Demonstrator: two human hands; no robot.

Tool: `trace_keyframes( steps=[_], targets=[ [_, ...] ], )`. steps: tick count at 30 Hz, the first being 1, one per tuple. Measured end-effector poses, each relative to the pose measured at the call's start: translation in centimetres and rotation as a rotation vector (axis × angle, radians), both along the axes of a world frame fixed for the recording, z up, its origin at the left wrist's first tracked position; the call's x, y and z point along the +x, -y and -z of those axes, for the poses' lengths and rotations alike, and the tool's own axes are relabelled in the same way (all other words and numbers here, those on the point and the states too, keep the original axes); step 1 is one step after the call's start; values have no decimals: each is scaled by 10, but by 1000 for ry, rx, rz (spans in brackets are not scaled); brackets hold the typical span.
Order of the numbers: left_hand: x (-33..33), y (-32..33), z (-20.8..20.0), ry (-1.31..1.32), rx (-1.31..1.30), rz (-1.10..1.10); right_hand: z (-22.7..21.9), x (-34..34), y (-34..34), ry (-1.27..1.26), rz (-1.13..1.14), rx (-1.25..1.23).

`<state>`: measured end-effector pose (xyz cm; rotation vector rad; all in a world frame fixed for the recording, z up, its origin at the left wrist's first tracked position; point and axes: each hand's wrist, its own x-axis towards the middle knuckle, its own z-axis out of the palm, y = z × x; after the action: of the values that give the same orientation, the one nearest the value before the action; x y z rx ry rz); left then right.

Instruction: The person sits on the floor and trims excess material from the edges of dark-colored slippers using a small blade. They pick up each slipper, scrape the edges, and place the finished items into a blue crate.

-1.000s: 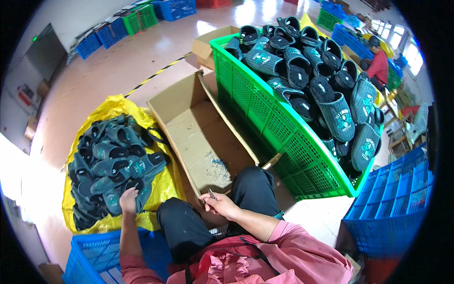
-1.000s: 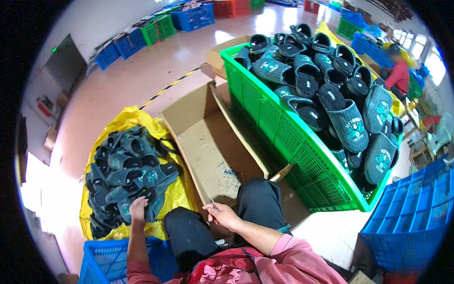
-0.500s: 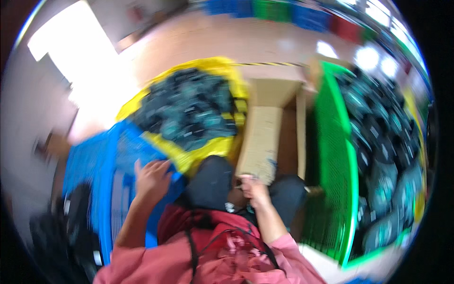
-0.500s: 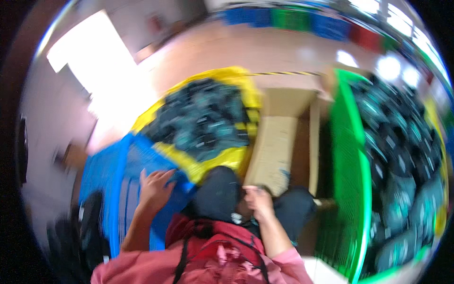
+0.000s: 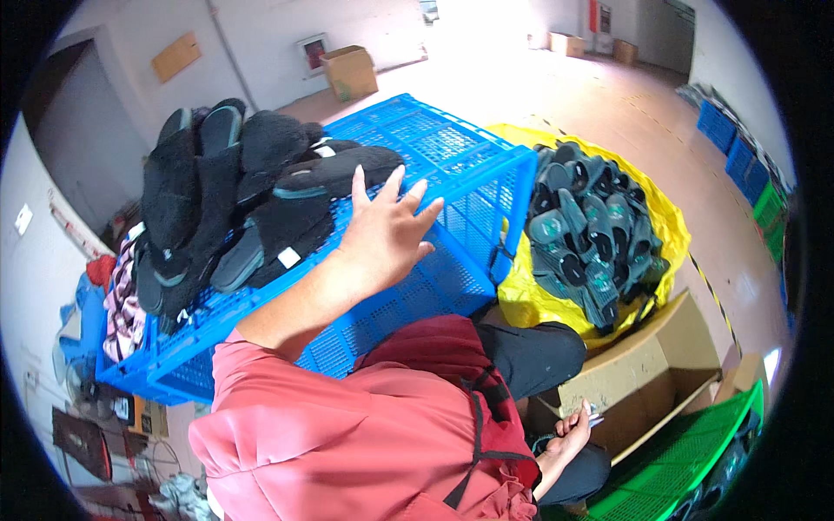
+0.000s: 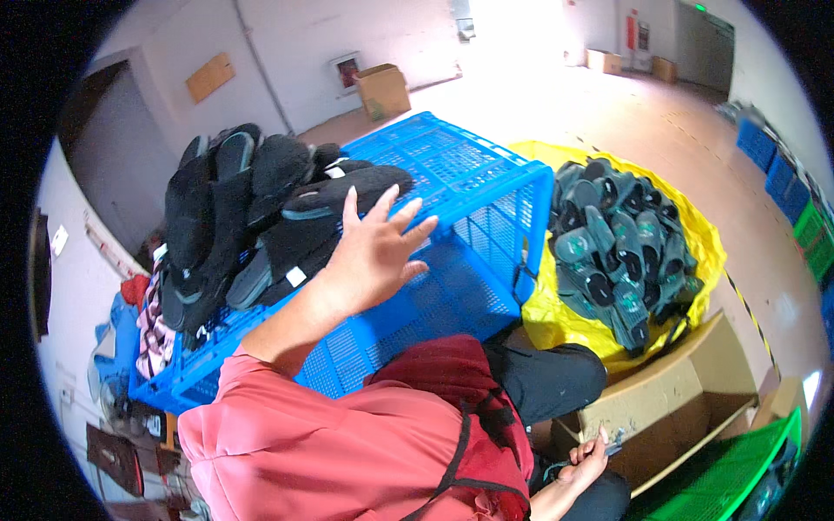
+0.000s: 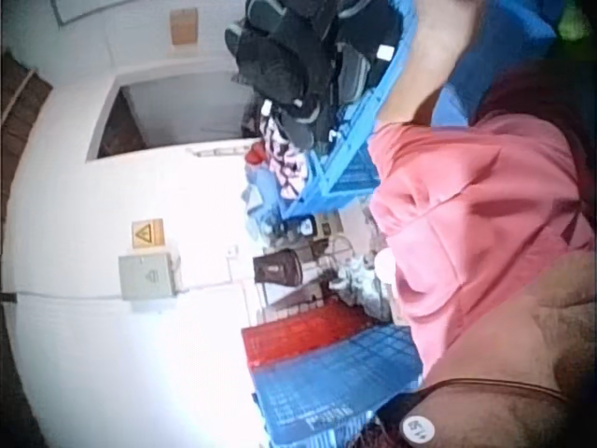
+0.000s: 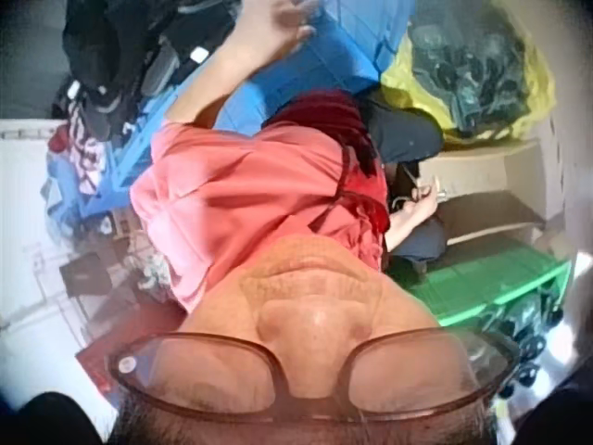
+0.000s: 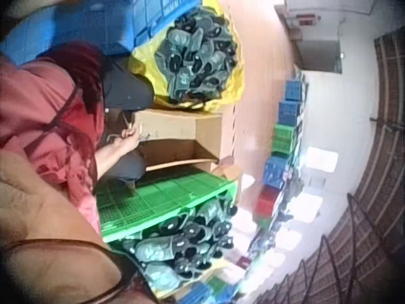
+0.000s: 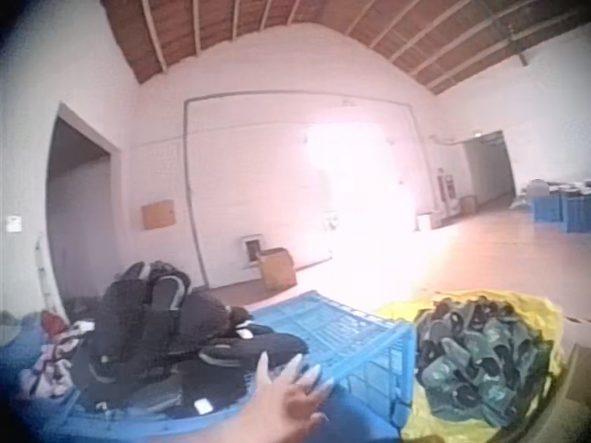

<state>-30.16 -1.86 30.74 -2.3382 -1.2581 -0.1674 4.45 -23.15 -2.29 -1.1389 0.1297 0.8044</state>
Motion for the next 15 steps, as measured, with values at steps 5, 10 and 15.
trace_keyframes(
  steps=[5,10,15],
  targets=[
    [-24,-1,-6,-45,77,-193,1,5,-7,-54,21,-37],
    [-48,-14,31,-140,-79,-258,9,8,-8,-59,4,2],
    [-76,-41,60,-97,-138,-167,4,3,-10,-65,13,-29]
  ],
)
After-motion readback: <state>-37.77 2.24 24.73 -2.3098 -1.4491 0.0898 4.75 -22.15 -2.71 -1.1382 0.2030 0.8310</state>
